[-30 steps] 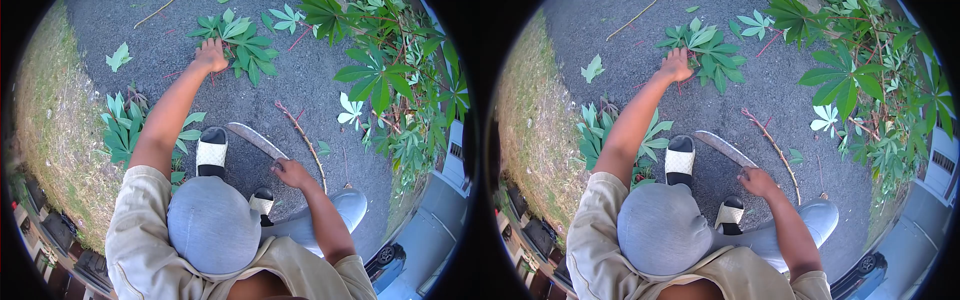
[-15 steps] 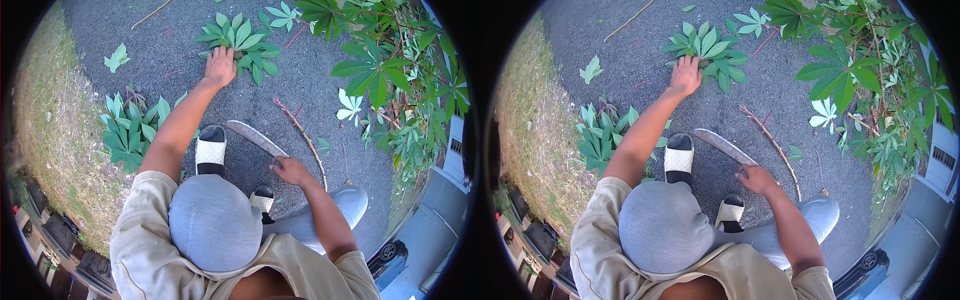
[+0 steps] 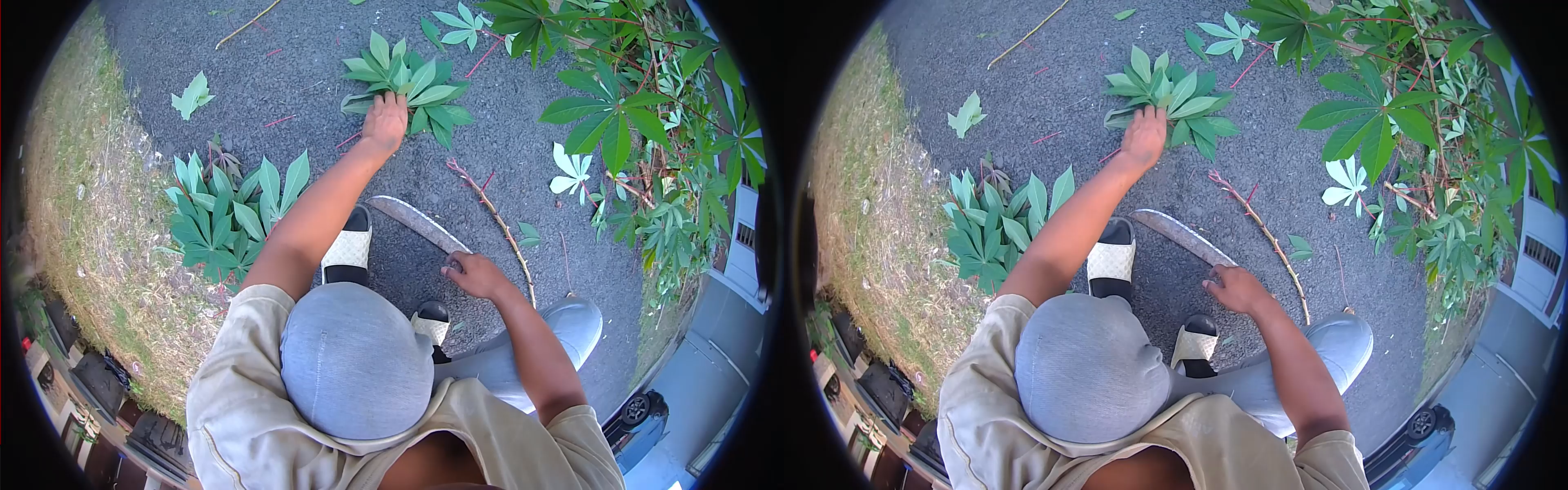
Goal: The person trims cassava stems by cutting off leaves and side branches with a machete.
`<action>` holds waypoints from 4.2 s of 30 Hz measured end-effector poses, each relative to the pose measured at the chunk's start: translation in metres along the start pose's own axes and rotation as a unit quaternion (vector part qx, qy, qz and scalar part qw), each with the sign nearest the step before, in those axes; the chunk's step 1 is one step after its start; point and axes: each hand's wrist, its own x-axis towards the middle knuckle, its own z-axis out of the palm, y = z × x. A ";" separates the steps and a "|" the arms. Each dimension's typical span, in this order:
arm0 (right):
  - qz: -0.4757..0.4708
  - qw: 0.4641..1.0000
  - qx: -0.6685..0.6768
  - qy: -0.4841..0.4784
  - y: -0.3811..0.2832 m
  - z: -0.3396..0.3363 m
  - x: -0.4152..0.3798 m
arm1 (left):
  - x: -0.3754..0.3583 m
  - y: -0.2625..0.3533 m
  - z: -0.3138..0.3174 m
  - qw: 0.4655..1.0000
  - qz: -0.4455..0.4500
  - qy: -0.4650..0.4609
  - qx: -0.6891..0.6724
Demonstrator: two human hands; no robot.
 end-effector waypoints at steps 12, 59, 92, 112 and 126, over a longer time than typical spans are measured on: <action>0.016 1.000 -0.004 0.002 0.000 -0.005 0.001 | -0.036 -0.049 -0.053 0.969 -0.028 0.090 -0.227; 0.099 0.989 -0.094 0.059 0.057 0.037 0.025 | -0.138 -0.261 -0.130 0.956 -0.245 0.125 -0.103; 0.223 0.934 -0.274 -0.049 0.078 0.032 0.029 | -0.050 -0.233 -0.113 0.984 -0.115 -0.053 0.122; 0.273 0.925 -0.135 -0.229 0.066 0.033 0.087 | -0.291 -0.076 -0.296 0.921 -0.251 0.028 -0.295; 0.108 0.988 0.109 0.011 0.022 -0.029 -0.075 | -0.165 0.158 -0.396 0.893 -0.006 -0.371 -0.255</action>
